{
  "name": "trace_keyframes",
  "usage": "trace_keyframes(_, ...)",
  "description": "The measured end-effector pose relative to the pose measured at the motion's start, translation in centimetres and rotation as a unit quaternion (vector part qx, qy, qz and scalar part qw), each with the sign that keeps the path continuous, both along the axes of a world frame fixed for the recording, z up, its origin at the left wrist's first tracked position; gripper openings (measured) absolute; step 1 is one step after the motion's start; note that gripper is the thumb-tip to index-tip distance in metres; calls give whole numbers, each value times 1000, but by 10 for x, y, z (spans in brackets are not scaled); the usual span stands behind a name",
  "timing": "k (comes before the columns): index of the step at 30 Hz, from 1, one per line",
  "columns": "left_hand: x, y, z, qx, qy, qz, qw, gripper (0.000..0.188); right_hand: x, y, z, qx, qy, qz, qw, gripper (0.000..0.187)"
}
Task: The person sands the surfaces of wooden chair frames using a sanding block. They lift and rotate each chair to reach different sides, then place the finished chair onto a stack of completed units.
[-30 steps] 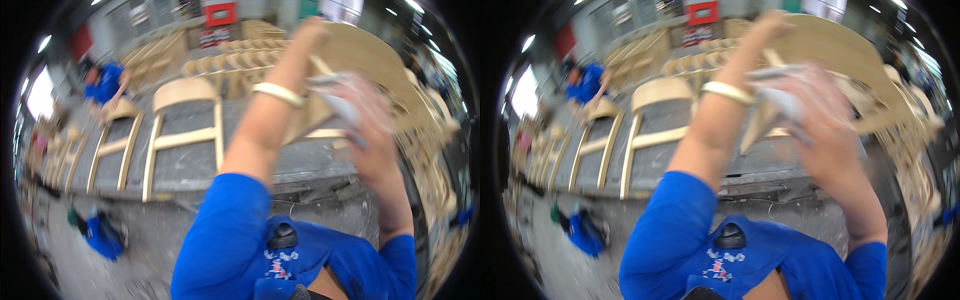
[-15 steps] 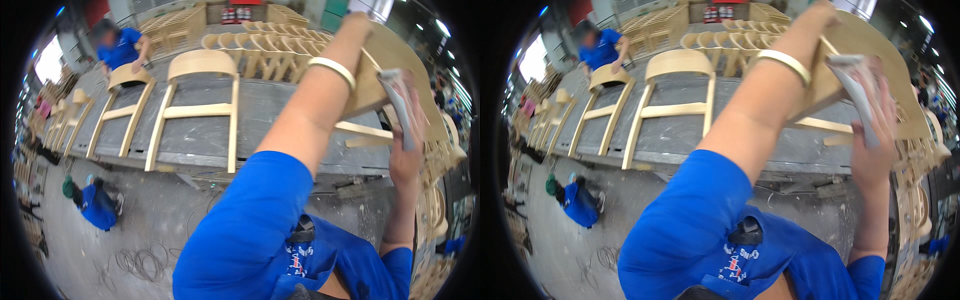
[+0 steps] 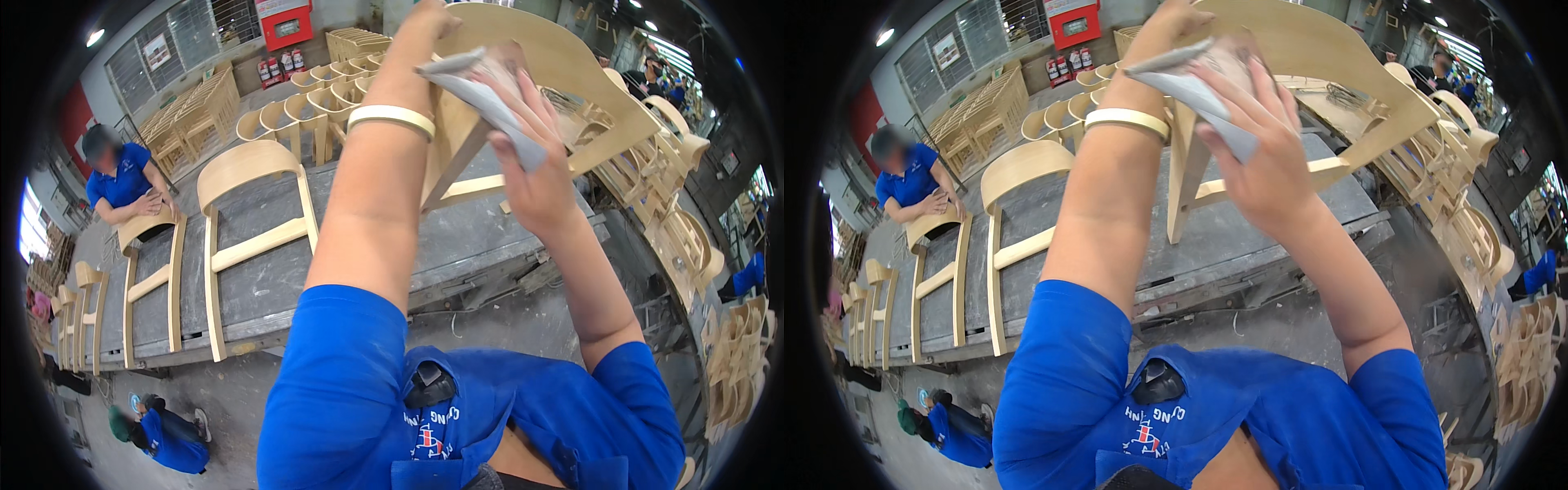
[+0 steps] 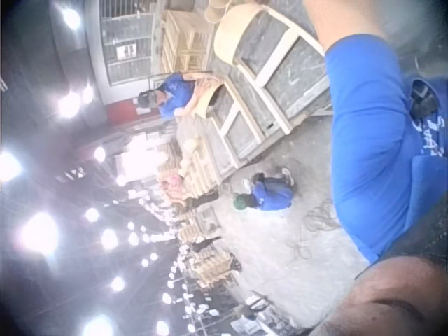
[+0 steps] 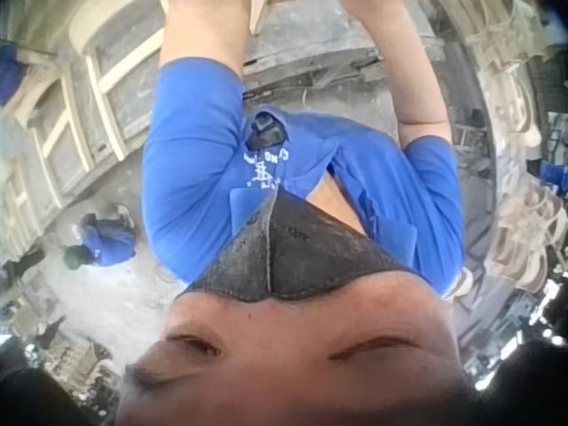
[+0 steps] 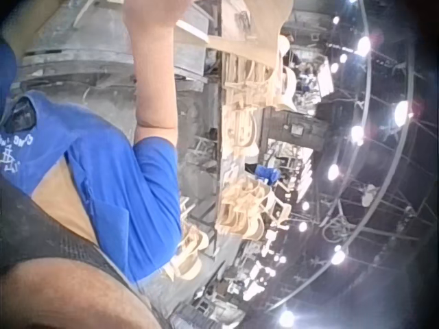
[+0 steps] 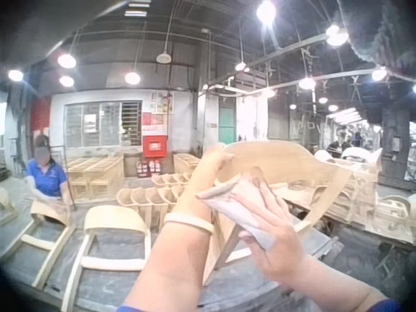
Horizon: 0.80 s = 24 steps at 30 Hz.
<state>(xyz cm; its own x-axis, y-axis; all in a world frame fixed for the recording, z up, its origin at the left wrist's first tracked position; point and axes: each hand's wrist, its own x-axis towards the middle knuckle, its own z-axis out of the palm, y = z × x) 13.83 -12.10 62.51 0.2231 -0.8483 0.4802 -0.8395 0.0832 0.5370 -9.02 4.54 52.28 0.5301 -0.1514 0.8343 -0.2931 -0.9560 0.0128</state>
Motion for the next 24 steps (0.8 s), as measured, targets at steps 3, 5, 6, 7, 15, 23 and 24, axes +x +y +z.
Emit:
trace_keyframes(3, 0, 2, 1, -5, 2, -3, 1000, 41, 5, 0, 1, -45, 5, -23, 999, 39)
trace_keyframes(5, -1, 3, 2, -5, 3, -5, 1000, 41, 0, 7, -2, -44, -28, -1, 999, 39)
trace_keyframes(6, -1, 4, 2, -6, 3, -7, 1000, 42, -3, 12, -3, -43, -13, -19, 999, 37)
trace_keyframes(7, -1, 5, 1, -6, 4, -9, 1000, 42, -5, 15, -4, -53, -24, -5, 998, 37)
trace_keyframes(15, 3, 12, -13, -20, 32, -28, 999, 43, 16, -18, -30, -70, -65, -20, 995, 37)
trace_keyframes(23, 27, -16, -14, -57, -59, 1, 997, 44, -46, -27, -114, 63, -6, 29, 998, 39)
trace_keyframes(24, 30, -19, -16, -74, -58, -23, 995, 45, -56, -25, -114, 112, -44, 89, 989, 41)
